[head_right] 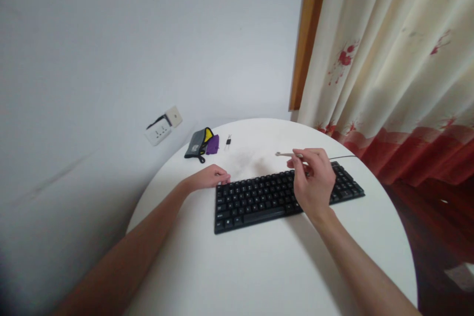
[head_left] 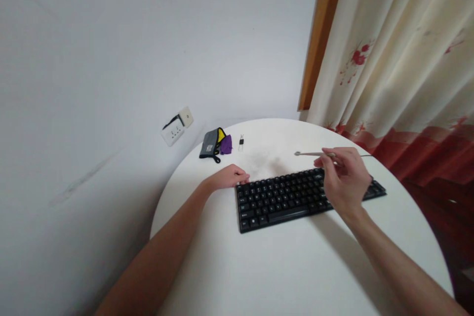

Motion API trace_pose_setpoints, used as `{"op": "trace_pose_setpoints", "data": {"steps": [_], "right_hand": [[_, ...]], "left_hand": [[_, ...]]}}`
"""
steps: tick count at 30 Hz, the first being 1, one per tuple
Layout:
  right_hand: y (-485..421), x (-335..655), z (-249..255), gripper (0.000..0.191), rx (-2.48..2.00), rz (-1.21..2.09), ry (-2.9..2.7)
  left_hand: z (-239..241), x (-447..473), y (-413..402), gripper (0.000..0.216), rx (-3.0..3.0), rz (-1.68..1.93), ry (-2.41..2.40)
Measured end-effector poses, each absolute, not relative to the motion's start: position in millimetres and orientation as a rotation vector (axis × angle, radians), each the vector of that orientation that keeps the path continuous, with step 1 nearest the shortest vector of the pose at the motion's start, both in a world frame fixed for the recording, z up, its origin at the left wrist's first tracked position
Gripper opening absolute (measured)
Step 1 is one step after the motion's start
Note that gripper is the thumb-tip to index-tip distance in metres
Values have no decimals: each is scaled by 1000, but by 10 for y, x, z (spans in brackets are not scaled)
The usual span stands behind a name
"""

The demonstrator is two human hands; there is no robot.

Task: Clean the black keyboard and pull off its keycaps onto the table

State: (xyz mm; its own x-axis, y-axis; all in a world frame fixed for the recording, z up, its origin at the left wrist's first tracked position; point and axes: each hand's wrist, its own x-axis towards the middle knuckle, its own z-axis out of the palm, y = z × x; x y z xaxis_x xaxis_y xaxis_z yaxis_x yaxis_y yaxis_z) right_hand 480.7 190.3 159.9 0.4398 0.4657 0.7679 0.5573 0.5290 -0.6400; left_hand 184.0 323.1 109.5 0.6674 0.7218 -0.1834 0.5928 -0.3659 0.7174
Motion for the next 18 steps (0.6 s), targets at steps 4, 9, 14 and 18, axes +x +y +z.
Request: {"op": "trace_pose_setpoints", "data": {"steps": [4, 9, 14, 18], "right_hand": [[1865, 4605, 1508, 13, -1030, 244, -1152], [1802, 4416, 1409, 17, -1023, 615, -1140], [1755, 4279, 1377, 21, -1000, 881, -1141], [1738, 4174, 1308, 26, -990, 1052, -1140]], "left_hand": [[1109, 1849, 3223, 50, 2076, 205, 1012], [1121, 1851, 3210, 52, 2084, 208, 1017], [1118, 1860, 3194, 53, 2065, 212, 1023], [1129, 1870, 3189, 53, 2027, 198, 1018]]}}
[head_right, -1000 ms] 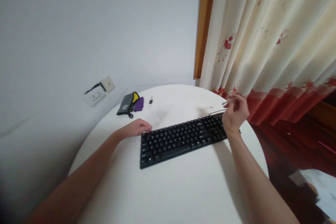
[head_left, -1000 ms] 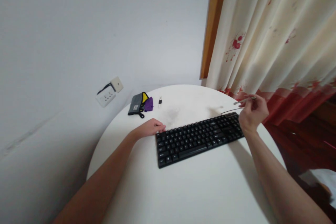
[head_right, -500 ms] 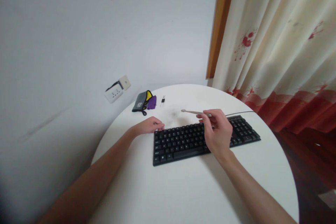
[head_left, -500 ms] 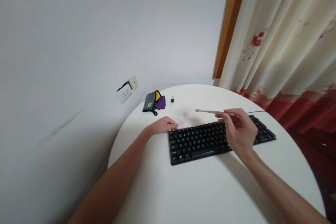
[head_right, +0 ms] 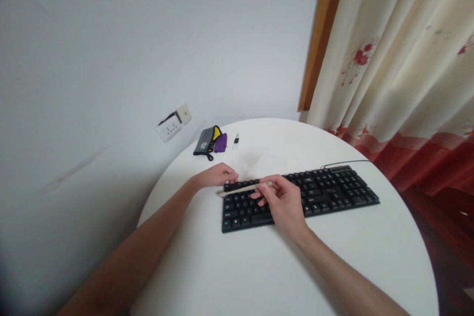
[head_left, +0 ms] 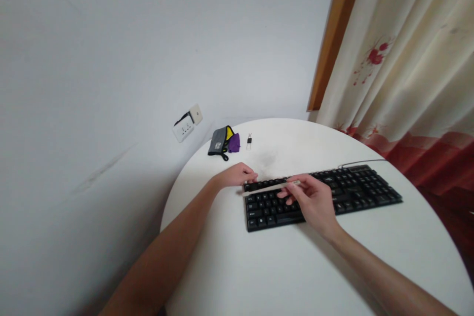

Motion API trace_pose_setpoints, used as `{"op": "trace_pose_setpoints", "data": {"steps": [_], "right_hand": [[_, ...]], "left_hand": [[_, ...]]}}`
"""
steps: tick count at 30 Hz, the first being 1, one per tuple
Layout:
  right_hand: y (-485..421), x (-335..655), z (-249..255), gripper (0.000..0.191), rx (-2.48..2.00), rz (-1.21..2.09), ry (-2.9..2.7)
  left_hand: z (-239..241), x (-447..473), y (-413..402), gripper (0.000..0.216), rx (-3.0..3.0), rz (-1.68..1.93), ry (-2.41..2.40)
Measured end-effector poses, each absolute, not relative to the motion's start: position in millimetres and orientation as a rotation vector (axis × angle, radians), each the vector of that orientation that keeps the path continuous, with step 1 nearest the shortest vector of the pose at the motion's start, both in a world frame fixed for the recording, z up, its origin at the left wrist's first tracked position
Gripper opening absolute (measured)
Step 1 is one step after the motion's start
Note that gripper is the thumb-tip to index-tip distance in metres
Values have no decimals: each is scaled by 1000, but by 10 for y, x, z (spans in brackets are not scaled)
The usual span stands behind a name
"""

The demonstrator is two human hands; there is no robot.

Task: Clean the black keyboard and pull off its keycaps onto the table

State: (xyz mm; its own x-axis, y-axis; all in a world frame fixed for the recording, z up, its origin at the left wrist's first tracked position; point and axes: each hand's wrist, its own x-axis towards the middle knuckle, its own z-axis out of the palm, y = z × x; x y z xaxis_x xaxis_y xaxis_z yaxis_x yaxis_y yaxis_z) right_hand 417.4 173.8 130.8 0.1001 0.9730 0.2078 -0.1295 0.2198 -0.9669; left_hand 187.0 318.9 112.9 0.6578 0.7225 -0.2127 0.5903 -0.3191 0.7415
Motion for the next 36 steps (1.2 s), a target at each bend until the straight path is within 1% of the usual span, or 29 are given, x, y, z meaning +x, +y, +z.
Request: {"op": "trace_pose_setpoints", "data": {"steps": [6, 10, 13, 19, 24, 36], "right_hand": [[1735, 4062, 1195, 34, -1031, 1187, -1141], [1776, 4082, 1168, 34, -1082, 1194, -1131], [1820, 4141, 1150, 33, -1146, 1163, -1126], [1876, 4245, 1180, 22, -1310, 1089, -1167], [1919, 4330, 1184, 17, -1404, 1062, -1258], [2028, 4598, 1236, 15, -1521, 1046, -1254]], "left_hand": [[1138, 1869, 3193, 54, 2040, 206, 1009], [1135, 1866, 3194, 54, 2059, 211, 994], [1135, 1867, 3189, 53, 2055, 208, 992], [1147, 1873, 3174, 54, 2015, 218, 1004], [1155, 1879, 3174, 54, 2009, 216, 1012], [1174, 1875, 3166, 53, 2041, 219, 1011]]}}
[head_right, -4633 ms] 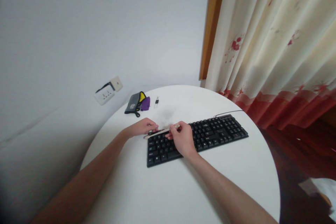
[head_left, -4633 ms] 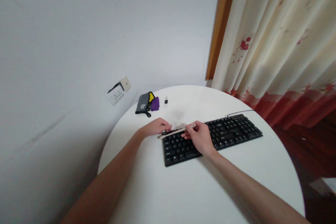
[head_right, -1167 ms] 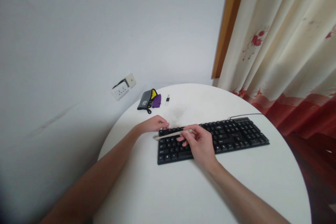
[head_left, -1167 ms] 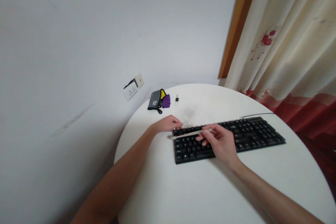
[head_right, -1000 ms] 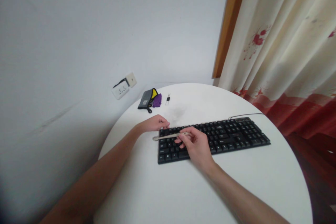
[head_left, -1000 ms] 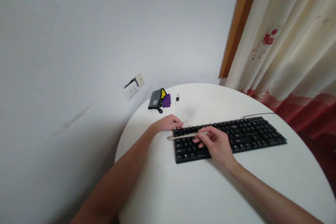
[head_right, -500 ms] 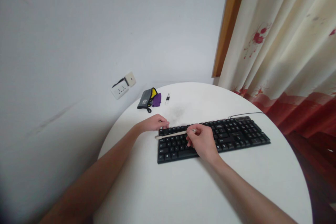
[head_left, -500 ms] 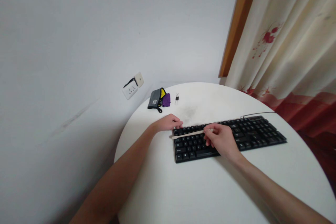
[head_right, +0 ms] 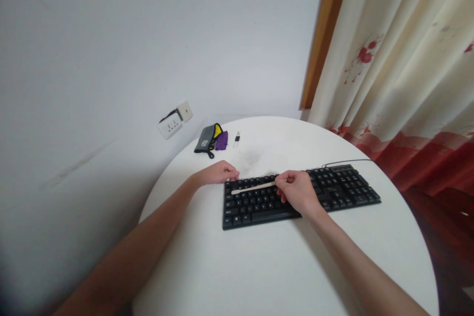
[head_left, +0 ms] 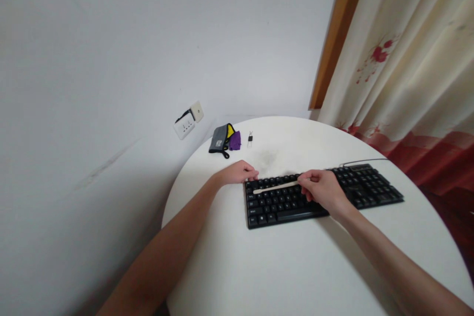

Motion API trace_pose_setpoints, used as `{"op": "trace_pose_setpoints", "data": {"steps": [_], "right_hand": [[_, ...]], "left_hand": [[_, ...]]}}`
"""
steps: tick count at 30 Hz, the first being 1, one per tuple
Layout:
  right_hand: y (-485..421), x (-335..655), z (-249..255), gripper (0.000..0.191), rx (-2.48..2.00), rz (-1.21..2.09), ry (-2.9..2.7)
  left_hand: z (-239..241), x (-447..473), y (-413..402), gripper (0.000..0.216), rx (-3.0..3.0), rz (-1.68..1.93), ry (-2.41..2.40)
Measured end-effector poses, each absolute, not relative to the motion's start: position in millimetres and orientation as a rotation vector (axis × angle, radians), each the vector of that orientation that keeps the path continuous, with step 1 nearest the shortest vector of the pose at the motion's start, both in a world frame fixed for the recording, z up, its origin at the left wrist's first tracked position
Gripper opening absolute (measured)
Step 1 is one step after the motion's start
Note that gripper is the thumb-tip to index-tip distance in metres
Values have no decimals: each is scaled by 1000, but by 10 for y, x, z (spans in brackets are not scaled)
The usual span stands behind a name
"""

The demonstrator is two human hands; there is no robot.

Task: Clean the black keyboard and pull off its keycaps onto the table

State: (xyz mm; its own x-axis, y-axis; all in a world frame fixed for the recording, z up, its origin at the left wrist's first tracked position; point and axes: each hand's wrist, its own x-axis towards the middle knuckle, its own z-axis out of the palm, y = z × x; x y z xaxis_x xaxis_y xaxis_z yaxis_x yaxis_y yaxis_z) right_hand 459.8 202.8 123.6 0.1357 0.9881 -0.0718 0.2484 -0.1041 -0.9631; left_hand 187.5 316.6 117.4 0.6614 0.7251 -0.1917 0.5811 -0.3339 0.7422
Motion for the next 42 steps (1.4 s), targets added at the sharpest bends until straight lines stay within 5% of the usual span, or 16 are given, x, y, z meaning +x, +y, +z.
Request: {"op": "trace_pose_setpoints", "data": {"steps": [42], "right_hand": [[1977, 4453, 1118, 29, -1485, 770, -1515]], "left_hand": [[1142, 1904, 3194, 55, 2045, 208, 1003]]}}
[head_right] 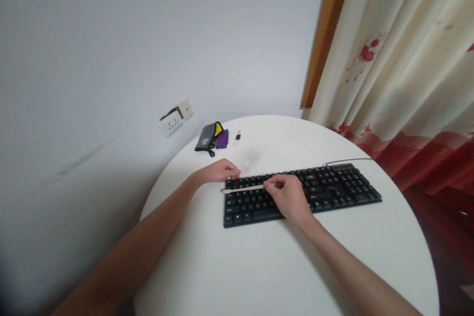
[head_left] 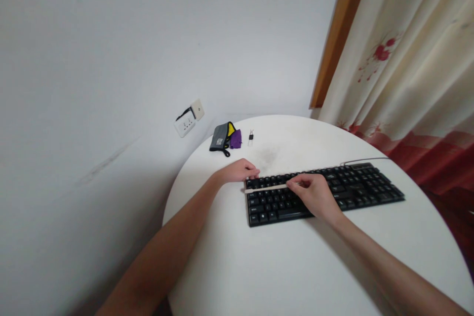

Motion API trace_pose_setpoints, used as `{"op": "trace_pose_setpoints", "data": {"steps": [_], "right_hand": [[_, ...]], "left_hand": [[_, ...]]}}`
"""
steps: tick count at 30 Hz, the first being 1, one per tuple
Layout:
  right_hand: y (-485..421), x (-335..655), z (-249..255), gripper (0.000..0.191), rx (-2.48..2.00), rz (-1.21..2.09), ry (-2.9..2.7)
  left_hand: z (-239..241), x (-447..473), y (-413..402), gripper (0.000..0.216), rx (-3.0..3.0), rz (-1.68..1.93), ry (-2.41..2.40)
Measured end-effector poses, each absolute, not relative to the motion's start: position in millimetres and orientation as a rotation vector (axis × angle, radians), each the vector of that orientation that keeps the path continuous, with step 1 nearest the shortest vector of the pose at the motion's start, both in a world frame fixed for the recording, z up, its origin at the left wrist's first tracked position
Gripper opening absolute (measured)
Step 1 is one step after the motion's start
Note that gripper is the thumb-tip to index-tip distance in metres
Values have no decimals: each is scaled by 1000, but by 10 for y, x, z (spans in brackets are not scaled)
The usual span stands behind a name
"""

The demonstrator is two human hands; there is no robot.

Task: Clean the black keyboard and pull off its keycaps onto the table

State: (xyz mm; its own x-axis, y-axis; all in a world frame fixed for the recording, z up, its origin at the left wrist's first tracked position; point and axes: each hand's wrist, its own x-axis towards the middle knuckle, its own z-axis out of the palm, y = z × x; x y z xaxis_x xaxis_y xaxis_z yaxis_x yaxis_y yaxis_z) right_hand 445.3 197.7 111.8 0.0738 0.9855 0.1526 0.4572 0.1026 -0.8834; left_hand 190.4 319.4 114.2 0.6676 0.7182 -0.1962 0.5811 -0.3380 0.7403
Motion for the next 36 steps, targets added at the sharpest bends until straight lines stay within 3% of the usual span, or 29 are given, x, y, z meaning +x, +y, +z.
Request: {"op": "trace_pose_setpoints", "data": {"steps": [21, 36], "right_hand": [[2128, 5000, 1277, 20, -1599, 769, -1502], [2165, 4998, 1204, 25, -1572, 821, -1553]], "left_hand": [[1115, 1848, 3205, 54, 2058, 213, 1004], [1112, 1857, 3210, 52, 2056, 216, 990]]}}
